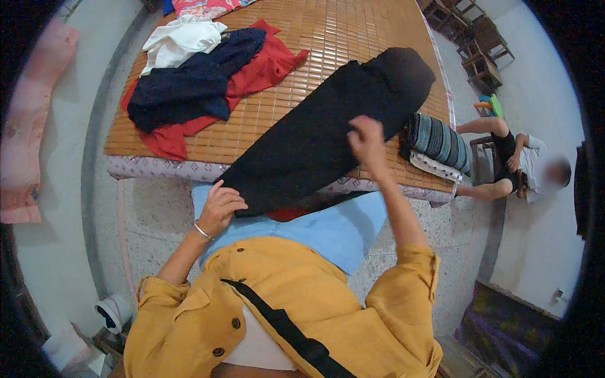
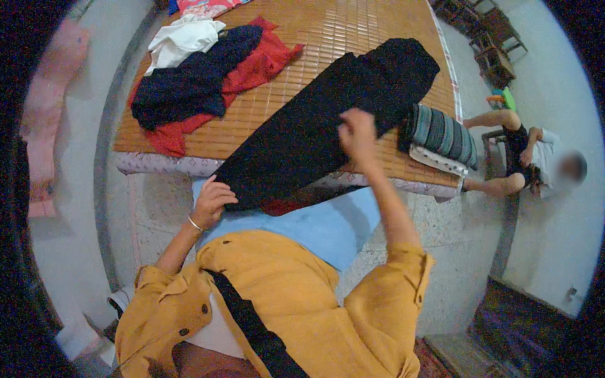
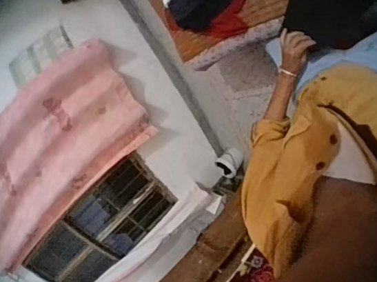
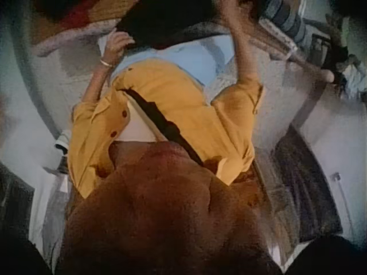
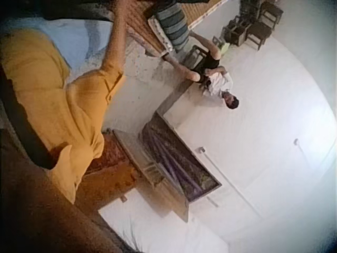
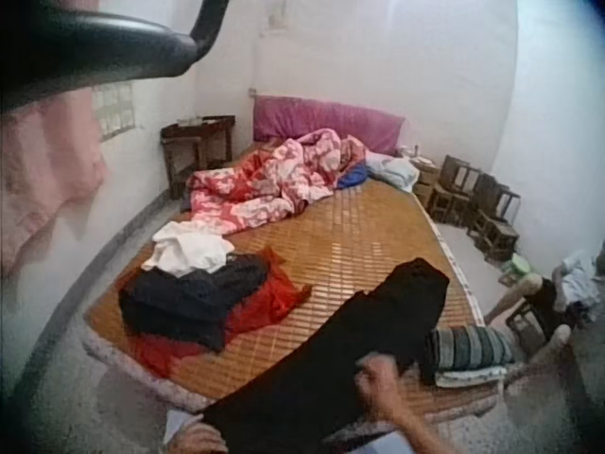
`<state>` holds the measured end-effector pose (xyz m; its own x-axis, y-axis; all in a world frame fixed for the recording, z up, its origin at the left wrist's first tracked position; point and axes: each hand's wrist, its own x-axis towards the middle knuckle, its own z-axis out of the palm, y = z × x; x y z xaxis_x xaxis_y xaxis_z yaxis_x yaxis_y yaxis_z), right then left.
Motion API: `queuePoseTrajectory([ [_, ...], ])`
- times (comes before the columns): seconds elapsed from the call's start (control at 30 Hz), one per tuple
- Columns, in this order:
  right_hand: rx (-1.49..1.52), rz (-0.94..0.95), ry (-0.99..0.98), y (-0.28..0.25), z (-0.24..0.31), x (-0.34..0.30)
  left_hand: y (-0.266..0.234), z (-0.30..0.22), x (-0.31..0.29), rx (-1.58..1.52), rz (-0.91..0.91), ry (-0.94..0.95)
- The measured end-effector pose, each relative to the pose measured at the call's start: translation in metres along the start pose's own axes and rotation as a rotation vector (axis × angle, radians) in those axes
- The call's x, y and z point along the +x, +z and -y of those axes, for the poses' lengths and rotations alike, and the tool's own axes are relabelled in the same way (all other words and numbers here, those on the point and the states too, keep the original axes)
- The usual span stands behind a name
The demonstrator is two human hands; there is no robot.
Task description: The person folds a black pair of pants and a dark blue pair of pants on a bamboo mat. They smooth the fabric, fold the legs, and stack the items neatly on the mat.
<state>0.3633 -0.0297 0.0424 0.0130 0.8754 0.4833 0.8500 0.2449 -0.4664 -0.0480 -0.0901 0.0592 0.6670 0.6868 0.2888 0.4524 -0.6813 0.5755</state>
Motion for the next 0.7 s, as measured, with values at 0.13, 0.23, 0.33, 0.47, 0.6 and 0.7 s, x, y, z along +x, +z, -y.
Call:
queuePoseTrajectory([
  [0.13, 0.409, 0.382, -0.179, 0.019, 0.125, -0.049, -0.005, -0.003, -0.001, -0.014, 0.022, 0.008],
  [0.23, 0.424, 0.587, -0.326, 0.02, 0.195, -0.071, -0.004, -0.013, 0.001, -0.008, -0.005, 0.037],
  [0.33, 0.35, 0.524, -0.269, 0.031, 0.226, -0.074, -0.007, -0.023, 0.006, 0.0, -0.046, 0.065],
  [0.47, 0.184, 0.617, -0.104, 0.046, 0.231, -0.074, -0.017, -0.028, 0.011, -0.107, -0.066, 0.011],
  [0.6, 0.207, 0.576, -0.103, 0.042, 0.228, -0.075, -0.029, -0.012, 0.01, -0.406, -0.2, -0.293],
  [0.7, 0.255, 0.451, -0.123, 0.027, 0.23, -0.068, -0.007, 0.038, -0.001, -0.521, -0.342, -0.733],
])
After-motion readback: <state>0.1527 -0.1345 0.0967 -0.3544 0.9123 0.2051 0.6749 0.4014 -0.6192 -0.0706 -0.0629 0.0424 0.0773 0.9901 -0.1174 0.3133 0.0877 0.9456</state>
